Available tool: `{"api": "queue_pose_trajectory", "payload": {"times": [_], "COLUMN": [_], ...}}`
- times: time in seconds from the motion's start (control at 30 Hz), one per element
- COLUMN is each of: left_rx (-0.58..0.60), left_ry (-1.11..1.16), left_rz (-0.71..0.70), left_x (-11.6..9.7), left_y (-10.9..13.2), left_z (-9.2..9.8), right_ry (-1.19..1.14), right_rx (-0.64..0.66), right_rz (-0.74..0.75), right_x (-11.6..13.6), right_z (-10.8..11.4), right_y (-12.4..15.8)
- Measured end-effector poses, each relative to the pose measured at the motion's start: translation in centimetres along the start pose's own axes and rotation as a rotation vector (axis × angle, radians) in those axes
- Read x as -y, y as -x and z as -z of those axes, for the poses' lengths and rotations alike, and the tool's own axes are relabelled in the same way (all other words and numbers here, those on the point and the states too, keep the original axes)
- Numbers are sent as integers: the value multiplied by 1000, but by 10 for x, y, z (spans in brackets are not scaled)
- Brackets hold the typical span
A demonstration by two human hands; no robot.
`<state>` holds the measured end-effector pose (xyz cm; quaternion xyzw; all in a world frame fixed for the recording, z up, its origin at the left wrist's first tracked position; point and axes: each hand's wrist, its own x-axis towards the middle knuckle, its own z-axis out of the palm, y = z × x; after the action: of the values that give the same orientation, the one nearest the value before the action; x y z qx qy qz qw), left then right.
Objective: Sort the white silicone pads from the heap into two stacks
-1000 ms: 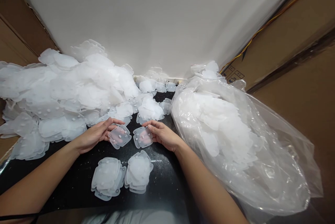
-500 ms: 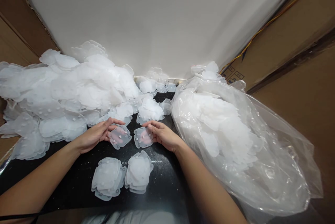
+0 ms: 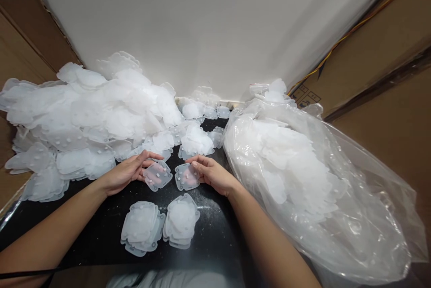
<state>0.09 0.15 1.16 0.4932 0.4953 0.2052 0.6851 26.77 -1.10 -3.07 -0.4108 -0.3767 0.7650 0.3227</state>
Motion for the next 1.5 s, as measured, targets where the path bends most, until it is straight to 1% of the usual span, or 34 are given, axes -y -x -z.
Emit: {"api": "queue_pose_trajectory", "payload": {"times": [0.17, 0.33, 0.47, 0.57, 0.7, 0.8, 0.87, 0.97, 1.03, 1.07, 1.13, 1.2, 1.23, 1.3, 1.33, 1.37, 1.4, 1.43, 1.47, 1.5], "left_rx": [-8, -10, -10, -6, -14, -21, -19, -11, 11, 40, 155, 326, 410, 533, 560, 564, 542, 487, 393, 263], "left_ry": [7, -13, -7, 3, 19, 27, 33, 30, -26, -74, -202, -351, -436, -600, -663, -708, -729, -729, -721, -715], "left_rz": [0, 3, 1, 1, 8, 10, 5, -6, -31, -50, -89, -130, -162, -244, -286, -325, -362, -399, -439, -481], "left_x": [0, -1, 0, 0, 0, 0, 1, 4, 3, 1, -5, -13, -16, -20, -21, -20, -18, -15, -12, -7], "left_y": [1, 1, 1, 1, 2, 1, 0, -2, -1, 1, 8, 18, 23, 29, 31, 31, 30, 27, 23, 19], "left_z": [-1, -1, -1, 0, 0, -2, -2, 1, 5, 8, 13, 13, 12, 5, 1, -3, -6, -9, -10, -10], "right_ry": [83, 222, 270, 250, 201, 317, 474, 706, 786, 810, 853, 917, 961, 1074, 1138, 1203, 1269, 1338, 1410, 1484], "right_rx": [-21, -100, -91, -20, 139, 298, 336, 275, 203, 148, -16, -189, -252, -325, -336, -335, -331, -324, -318, -320], "right_rz": [11, 123, 161, 165, 96, 34, 64, 231, 320, 351, 423, 509, 552, 630, 655, 668, 673, 666, 651, 632], "right_x": [-4, -9, -7, -2, 4, 4, 3, 2, 2, 2, 1, 0, -1, -2, -3, -3, -4, -4, -4, -4], "right_z": [-1, 2, 3, 0, -6, -10, -13, -16, -16, -15, -13, -9, -7, -4, -4, -4, -5, -6, -7, -8], "right_y": [-3, -6, -5, 0, 9, 12, 11, 9, 8, 7, 4, 0, -2, -5, -6, -7, -7, -7, -6, -6]}}
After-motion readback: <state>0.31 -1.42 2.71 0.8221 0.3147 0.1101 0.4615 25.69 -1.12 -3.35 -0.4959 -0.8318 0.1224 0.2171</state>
